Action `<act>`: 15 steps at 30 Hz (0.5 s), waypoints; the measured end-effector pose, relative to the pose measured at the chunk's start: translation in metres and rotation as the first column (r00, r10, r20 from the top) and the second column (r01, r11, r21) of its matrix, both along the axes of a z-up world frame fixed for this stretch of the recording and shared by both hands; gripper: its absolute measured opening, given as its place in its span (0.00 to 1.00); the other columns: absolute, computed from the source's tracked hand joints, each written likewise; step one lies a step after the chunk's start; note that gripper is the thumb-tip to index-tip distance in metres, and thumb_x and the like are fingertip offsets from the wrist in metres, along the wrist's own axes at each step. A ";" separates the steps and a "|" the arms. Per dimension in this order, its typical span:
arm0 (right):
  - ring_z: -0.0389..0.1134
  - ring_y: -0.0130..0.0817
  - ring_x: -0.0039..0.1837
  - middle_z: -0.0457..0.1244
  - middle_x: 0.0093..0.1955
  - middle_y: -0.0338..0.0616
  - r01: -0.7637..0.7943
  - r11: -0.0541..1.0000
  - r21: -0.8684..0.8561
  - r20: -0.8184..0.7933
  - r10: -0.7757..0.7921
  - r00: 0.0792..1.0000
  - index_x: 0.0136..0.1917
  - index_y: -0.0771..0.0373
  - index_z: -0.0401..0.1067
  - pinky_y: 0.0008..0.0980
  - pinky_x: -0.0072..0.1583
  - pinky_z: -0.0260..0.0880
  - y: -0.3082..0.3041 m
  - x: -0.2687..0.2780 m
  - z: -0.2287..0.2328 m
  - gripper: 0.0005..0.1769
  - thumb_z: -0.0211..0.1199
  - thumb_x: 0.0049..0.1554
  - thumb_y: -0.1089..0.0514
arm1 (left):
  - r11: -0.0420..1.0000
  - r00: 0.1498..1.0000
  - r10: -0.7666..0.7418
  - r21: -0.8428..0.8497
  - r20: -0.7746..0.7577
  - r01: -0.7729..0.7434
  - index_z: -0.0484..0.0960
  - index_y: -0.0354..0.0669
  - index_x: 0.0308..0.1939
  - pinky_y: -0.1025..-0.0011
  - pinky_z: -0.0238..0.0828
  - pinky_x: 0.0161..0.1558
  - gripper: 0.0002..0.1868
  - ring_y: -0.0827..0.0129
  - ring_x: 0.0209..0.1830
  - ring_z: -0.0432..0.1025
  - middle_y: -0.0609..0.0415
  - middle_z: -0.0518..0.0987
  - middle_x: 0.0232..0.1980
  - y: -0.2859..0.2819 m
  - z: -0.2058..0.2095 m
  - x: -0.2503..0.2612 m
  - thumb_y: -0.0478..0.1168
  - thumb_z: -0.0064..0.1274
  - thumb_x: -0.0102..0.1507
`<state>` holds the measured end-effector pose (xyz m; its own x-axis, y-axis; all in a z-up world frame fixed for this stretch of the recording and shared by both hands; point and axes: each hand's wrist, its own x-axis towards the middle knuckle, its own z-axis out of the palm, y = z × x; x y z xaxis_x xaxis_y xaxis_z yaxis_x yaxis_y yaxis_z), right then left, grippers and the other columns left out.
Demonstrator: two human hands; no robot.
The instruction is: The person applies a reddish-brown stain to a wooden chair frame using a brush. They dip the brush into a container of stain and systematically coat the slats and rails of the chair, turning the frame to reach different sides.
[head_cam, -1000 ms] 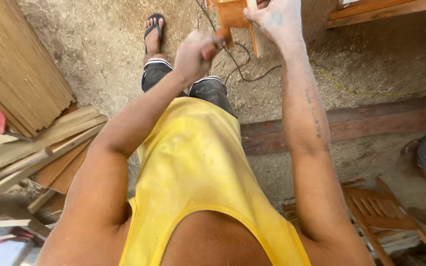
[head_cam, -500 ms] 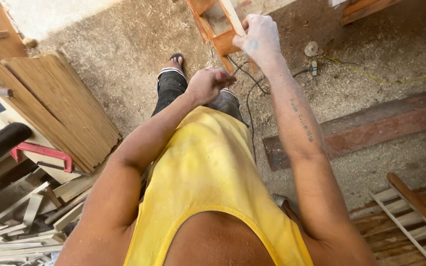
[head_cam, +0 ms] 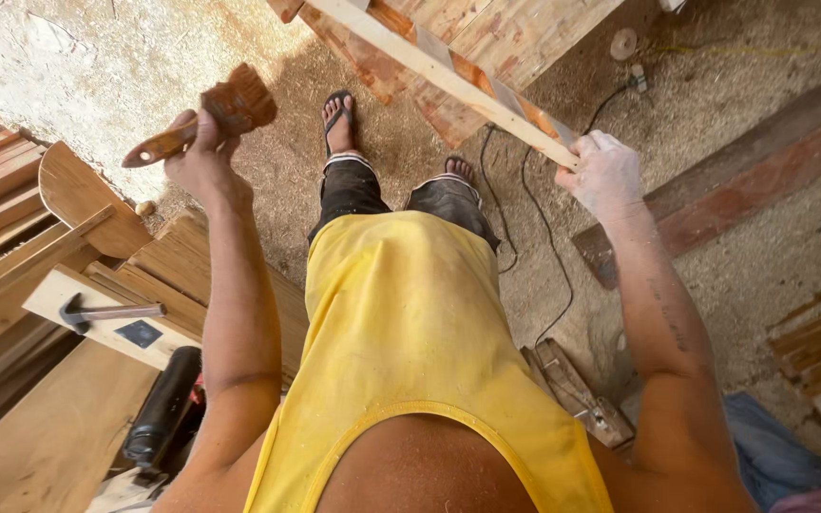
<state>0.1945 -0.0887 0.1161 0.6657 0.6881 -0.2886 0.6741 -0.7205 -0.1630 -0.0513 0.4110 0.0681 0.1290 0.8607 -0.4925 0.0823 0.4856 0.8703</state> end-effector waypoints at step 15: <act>0.68 0.40 0.51 0.66 0.48 0.49 0.365 0.924 -0.117 0.194 -0.339 0.920 0.54 0.67 0.74 0.38 0.52 0.74 0.033 -0.191 -0.165 0.21 0.70 0.58 0.48 | 0.956 0.951 -0.279 -0.136 -0.137 0.261 0.74 0.38 0.58 0.48 0.75 0.58 0.18 0.55 0.54 0.85 0.43 0.84 0.56 0.142 0.010 0.084 0.33 0.54 0.63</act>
<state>0.0037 -0.0557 -0.0493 0.9043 0.3581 -0.2325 0.3802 -0.9232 0.0567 0.0324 0.5533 0.0778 0.2639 0.7409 -0.6175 0.3516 0.5223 0.7769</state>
